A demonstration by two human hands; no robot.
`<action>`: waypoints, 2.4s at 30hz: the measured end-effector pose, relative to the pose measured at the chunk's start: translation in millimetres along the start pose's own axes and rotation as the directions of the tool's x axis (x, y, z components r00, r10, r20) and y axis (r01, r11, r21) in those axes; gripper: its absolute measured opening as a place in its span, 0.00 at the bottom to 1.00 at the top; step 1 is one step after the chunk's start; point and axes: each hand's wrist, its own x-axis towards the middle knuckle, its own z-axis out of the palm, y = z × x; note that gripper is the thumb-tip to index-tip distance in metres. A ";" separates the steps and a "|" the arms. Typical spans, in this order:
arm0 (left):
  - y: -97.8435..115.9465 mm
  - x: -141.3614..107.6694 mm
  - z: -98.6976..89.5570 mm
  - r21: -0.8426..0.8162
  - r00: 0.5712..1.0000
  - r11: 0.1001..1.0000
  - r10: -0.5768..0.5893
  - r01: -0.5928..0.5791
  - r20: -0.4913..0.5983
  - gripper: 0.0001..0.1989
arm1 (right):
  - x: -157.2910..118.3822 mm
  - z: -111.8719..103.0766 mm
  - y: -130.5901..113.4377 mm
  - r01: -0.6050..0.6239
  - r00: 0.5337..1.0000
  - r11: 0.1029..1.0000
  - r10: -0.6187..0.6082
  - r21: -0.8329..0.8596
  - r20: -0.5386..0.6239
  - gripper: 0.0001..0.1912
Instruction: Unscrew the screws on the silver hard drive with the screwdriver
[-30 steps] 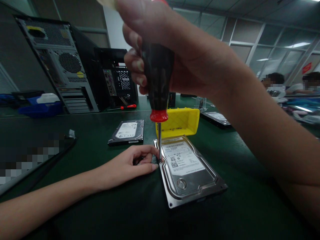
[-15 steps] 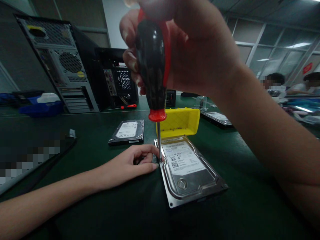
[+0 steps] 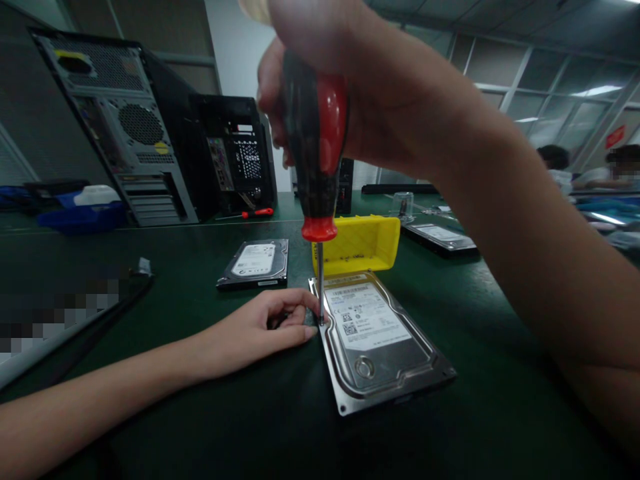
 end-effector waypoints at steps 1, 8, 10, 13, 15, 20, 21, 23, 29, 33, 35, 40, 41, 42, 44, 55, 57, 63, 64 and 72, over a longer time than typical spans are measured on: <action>-0.1 0.0 -0.2 -0.002 1.000 1.000 -0.001 0.001 0.002 0.09 | -0.9 -0.4 0.1 0.049 0.999 0.998 -0.049 -0.038 -0.005 0.23; -1.9 0.4 0.1 -0.012 1.000 1.000 -0.005 0.005 -0.002 0.07 | -0.8 -2.1 -8.1 0.072 0.994 0.948 -0.093 -0.309 -0.054 0.16; -2.2 0.6 0.5 -0.014 1.000 1.000 -0.001 0.001 -0.005 0.07 | -1.0 -4.6 -9.9 0.082 0.996 0.938 -0.091 -0.336 -0.011 0.15; -1.8 0.9 0.7 -0.014 1.000 1.000 0.002 -0.002 -0.007 0.07 | -4.4 -7.7 -12.3 0.076 0.997 0.935 -0.063 -0.348 0.050 0.17; -1.3 0.9 0.8 -0.019 1.000 1.000 0.001 -0.001 -0.010 0.06 | -7.0 -9.0 -13.4 0.045 0.997 0.939 -0.023 -0.341 0.068 0.18; -2.0 0.8 1.1 -0.034 1.000 0.999 0.006 -0.006 -0.003 0.07 | -7.9 -11.8 -13.5 0.017 0.997 0.986 -0.005 -0.163 0.072 0.21; -2.1 0.7 1.2 -0.032 1.000 0.999 0.007 -0.007 0.000 0.07 | -7.5 -12.4 -13.8 0.019 0.997 0.993 -0.009 -0.116 0.079 0.20; -1.9 0.5 1.3 -0.025 1.000 1.000 0.006 -0.006 0.000 0.08 | -7.0 -13.3 -15.4 0.010 0.994 0.996 0.000 -0.086 0.113 0.18; 0.8 0.9 1.6 -0.004 1.000 1.000 -0.015 0.015 -0.016 0.09 | -8.4 -14.7 -19.5 0.002 0.998 0.950 0.019 -0.313 0.062 0.21; 1.3 0.7 1.2 0.004 1.000 1.000 -0.005 0.005 -0.013 0.09 | -7.8 -14.4 -17.8 0.069 0.997 0.931 -0.048 -0.359 0.066 0.20; 1.3 0.2 0.8 0.000 1.000 1.000 -0.005 0.005 -0.012 0.09 | -7.4 -13.6 -17.9 0.075 0.997 0.918 -0.056 -0.388 0.061 0.19; -1.2 -0.1 0.5 -0.003 1.000 1.000 -0.001 0.001 -0.009 0.09 | -7.5 -11.8 -19.4 0.064 0.998 0.920 -0.052 -0.387 0.040 0.17; -1.9 0.0 0.6 -0.001 1.000 1.000 -0.001 0.001 -0.011 0.09 | -7.7 -11.8 -19.2 0.069 0.998 0.922 -0.058 -0.382 0.039 0.16; -2.6 0.1 0.7 0.001 1.000 1.000 -0.003 0.003 -0.014 0.10 | -7.8 -11.9 -18.8 0.081 0.997 0.922 -0.071 -0.378 0.041 0.15; -3.4 0.4 0.9 0.003 1.000 1.000 -0.007 0.007 -0.018 0.10 | -7.8 -12.4 -17.7 0.108 0.994 0.915 -0.100 -0.388 0.041 0.14; -2.0 0.7 0.5 -0.019 1.000 1.000 -0.006 0.006 -0.010 0.08 | -5.9 -8.2 -17.5 0.074 0.996 0.907 -0.092 -0.414 -0.024 0.12; -1.5 0.8 0.7 -0.028 1.000 1.000 -0.001 0.001 -0.009 0.07 | -6.1 -8.7 -15.6 0.071 0.996 0.903 -0.089 -0.424 -0.023 0.12; -0.2 -0.8 0.9 -0.038 1.000 0.999 -0.010 0.010 -0.003 0.06 | -9.4 -14.5 -13.6 -0.002 1.000 0.965 0.002 -0.263 0.001 0.16; -0.6 -0.8 0.8 -0.040 1.000 0.999 -0.006 0.006 -0.002 0.07 | -9.8 -14.6 -14.4 -0.002 1.000 0.968 0.009 -0.250 0.025 0.15; -1.7 1.4 1.2 -0.040 1.000 0.999 0.013 -0.013 0.004 0.07 | -5.3 -2.8 -23.8 0.048 0.997 0.941 -0.024 -0.335 0.075 0.17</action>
